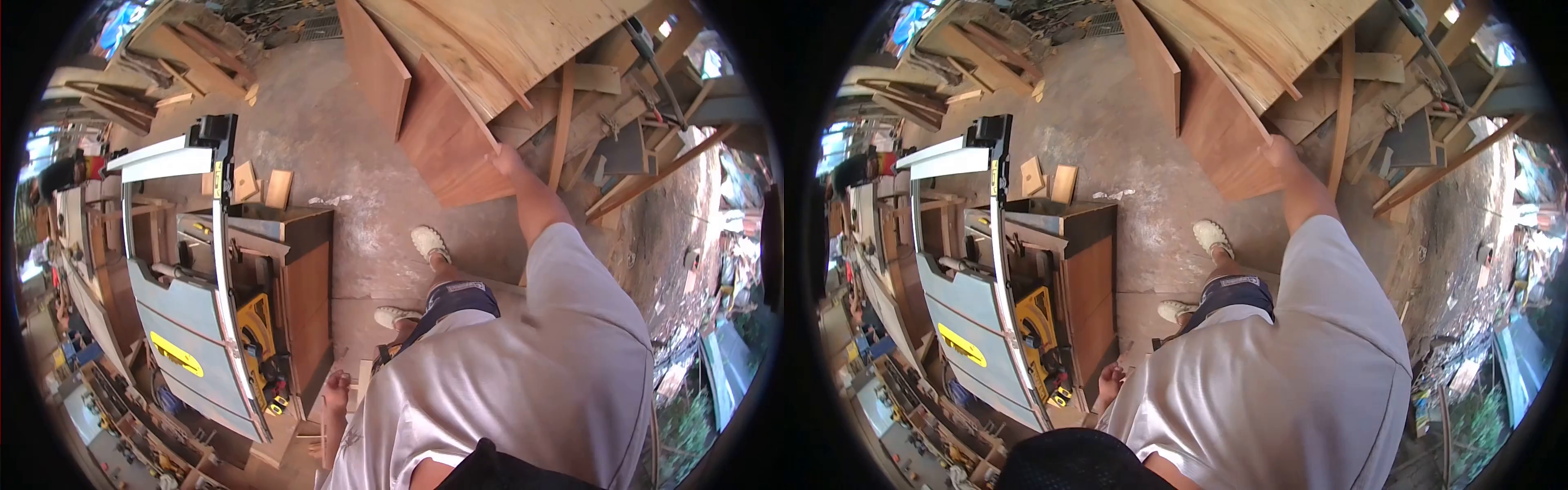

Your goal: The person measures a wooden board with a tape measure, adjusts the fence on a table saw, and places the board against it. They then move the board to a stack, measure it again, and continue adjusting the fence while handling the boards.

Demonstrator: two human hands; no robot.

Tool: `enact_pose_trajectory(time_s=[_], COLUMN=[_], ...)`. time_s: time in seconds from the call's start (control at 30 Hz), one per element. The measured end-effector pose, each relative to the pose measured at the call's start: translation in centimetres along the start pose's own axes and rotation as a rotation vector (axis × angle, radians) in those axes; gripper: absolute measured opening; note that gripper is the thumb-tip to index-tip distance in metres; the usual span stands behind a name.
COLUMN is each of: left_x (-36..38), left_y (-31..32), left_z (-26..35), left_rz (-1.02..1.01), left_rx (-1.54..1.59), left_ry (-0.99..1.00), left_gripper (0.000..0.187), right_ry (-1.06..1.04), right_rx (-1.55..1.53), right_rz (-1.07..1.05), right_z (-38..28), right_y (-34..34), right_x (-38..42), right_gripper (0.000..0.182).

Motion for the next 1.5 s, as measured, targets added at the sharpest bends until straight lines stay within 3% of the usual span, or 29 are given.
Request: enact_pose_trajectory(time_s=[0.1, 0.2, 0.33, 0.47, 0.5, 0.6, 0.67, 0.73, 0.87, 0.97, 1.13, 1.33, 1.43, 1.5], left_x=[-2.3, 1.5, 3.8, 5.4, 5.9, 5.9, 6.0, 6.1, 7.6, 8.1, 9.0, 9.2, 5.3, 2.4], left_y=[0.4, 2.6, 3.8, 4.7, 5.1, 7.0, 8.4, 9.3, 11.3, 12.9, 16.4, 20.1, 20.1, 17.8], left_z=[-3.8, -0.7, -4.1, -13.0, -14.6, -21.2, -24.1, -26.1, -29.9, -34.0, -40.9, -43.5, -43.6, -42.9], left_rz=[-0.106, 0.106, 0.179, 0.263, 0.295, 0.314, 0.343, 0.359, 0.383, 0.422, 0.53, 0.506, 0.522, 0.514], left_rx=[0.101, 0.074, 0.17, 0.244, 0.318, 0.265, 0.31, 0.329, 0.466, 0.556, 0.819, 1.168, 1.122, 1.02], left_ry=[0.12, 0.158, 0.177, 0.056, 0.048, 0.037, 0.042, 0.055, 0.091, 0.142, 0.223, 0.076, -0.001, -0.029], left_gripper=[0.029, 0.026, 0.027, 0.033, 0.033, 0.032, 0.032, 0.031, 0.032, 0.032, 0.03, 0.027, 0.043, 0.052], right_ry=[-0.054, -0.028, -0.077, -0.156, -0.092, -0.233, -0.342, -0.396, -0.515, -0.719, -1.085, -1.369, -1.468, -1.32], right_rx=[-0.008, 0.027, 0.015, 0.158, 0.104, 0.182, 0.183, 0.285, 0.648, 0.95, 1.231, 1.134, 0.991, 0.909], right_rz=[0.034, 0.062, 0.038, 0.076, -0.064, -0.141, -0.098, -0.101, -0.308, -0.19, -0.281, -0.331, -0.345, -0.395], right_z=[-3.0, -5.6, -4.8, -2.3, -3.3, -4.2, -5.8, -7.3, -14.7, -21.6, -27.5, -33.1, -35.5, -36.6], right_y=[-0.1, -0.7, -1.8, -3.4, -4.3, -5.0, -5.5, -5.2, -3.2, -1.4, 7.6, 6.2, 2.7, -1.4], right_x=[3.5, 8.2, 8.0, 8.0, 10.3, 13.1, 15.1, 16.4, 25.3, 35.2, 46.4, 68.2, 72.6, 74.2], right_gripper=[0.035, 0.033, 0.033, 0.024, 0.037, 0.032, 0.011, 0.011, 0.029, 0.032, 0.038, 0.033, 0.029, 0.031])
Point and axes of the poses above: each hand's wrist, its own x-axis away from the middle knuckle, its own y-axis out of the palm, z = x × y, the point moved 10 cm from there along -x, towards the middle knuckle, and after that the axes turned 13 degrees about x, right-handed, at the moved point
